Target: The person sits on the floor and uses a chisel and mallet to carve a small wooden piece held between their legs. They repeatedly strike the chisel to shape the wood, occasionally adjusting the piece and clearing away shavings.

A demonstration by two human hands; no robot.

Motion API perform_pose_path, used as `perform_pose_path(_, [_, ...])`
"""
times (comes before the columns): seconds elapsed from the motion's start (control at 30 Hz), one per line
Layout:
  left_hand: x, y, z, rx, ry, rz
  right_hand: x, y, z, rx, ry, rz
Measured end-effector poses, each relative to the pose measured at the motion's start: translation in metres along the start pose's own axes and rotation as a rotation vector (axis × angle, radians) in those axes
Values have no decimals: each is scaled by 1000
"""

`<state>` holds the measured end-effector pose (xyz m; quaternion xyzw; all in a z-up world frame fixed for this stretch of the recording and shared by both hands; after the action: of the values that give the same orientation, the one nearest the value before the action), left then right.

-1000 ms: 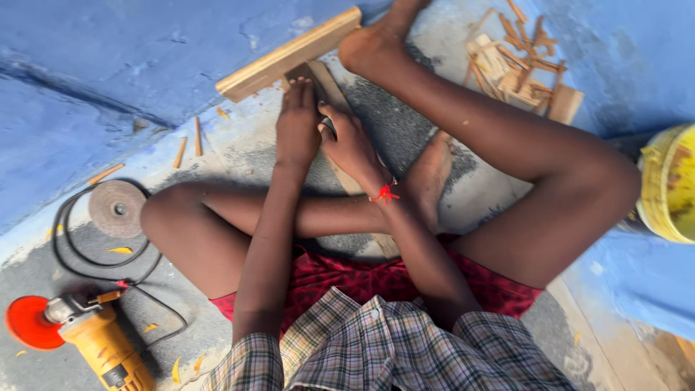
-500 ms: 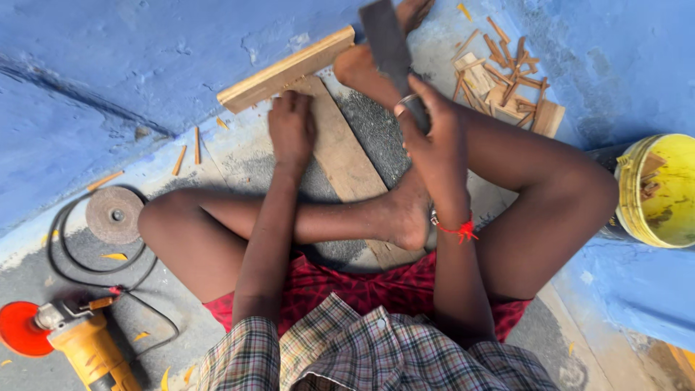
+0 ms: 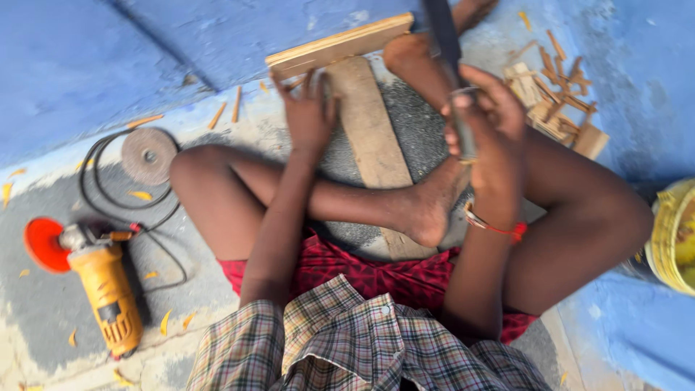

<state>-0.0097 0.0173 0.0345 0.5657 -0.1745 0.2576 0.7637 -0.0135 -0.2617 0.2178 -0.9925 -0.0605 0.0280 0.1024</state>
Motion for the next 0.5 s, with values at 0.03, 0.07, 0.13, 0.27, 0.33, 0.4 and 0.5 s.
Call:
perform_pose_path(0.03, [-1, -3, 4, -5, 1, 15, -3, -4, -6, 190, -66, -44])
perform_pose_path(0.07, [-3, -5, 6, -10, 1, 29, -9, -11, -15, 187, 55, -69])
perform_pose_path(0.13, [-8, -4, -5, -119, 76, -8, -29, -18, -30, 140, 274, -71])
perform_pose_path(0.27, [13, 11, -71, -315, 330, -73, -40, -21, -29, -126, 574, 52])
perform_pose_path(0.33, [16, 49, -124, -291, 374, 208, -38, -16, 6, -224, 533, 59])
perform_pose_path(0.4, [-26, 105, -178, -540, 539, 167, -52, -2, 47, -297, 325, -61])
perform_pose_path(0.5, [-68, 170, -238, 50, 426, 199, -96, 10, 99, -763, 340, 95])
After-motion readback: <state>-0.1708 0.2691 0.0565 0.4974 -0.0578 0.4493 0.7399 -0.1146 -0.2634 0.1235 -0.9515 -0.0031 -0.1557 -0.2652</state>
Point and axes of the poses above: each hand's wrist, its own x-axis towards the middle knuckle, its own y-axis out of the back of the hand, z = x × y, the point moved 4 cm from there along x, towards the middle knuckle, and after that the axes turned 6 degrees about z, right-handed, at the moved point
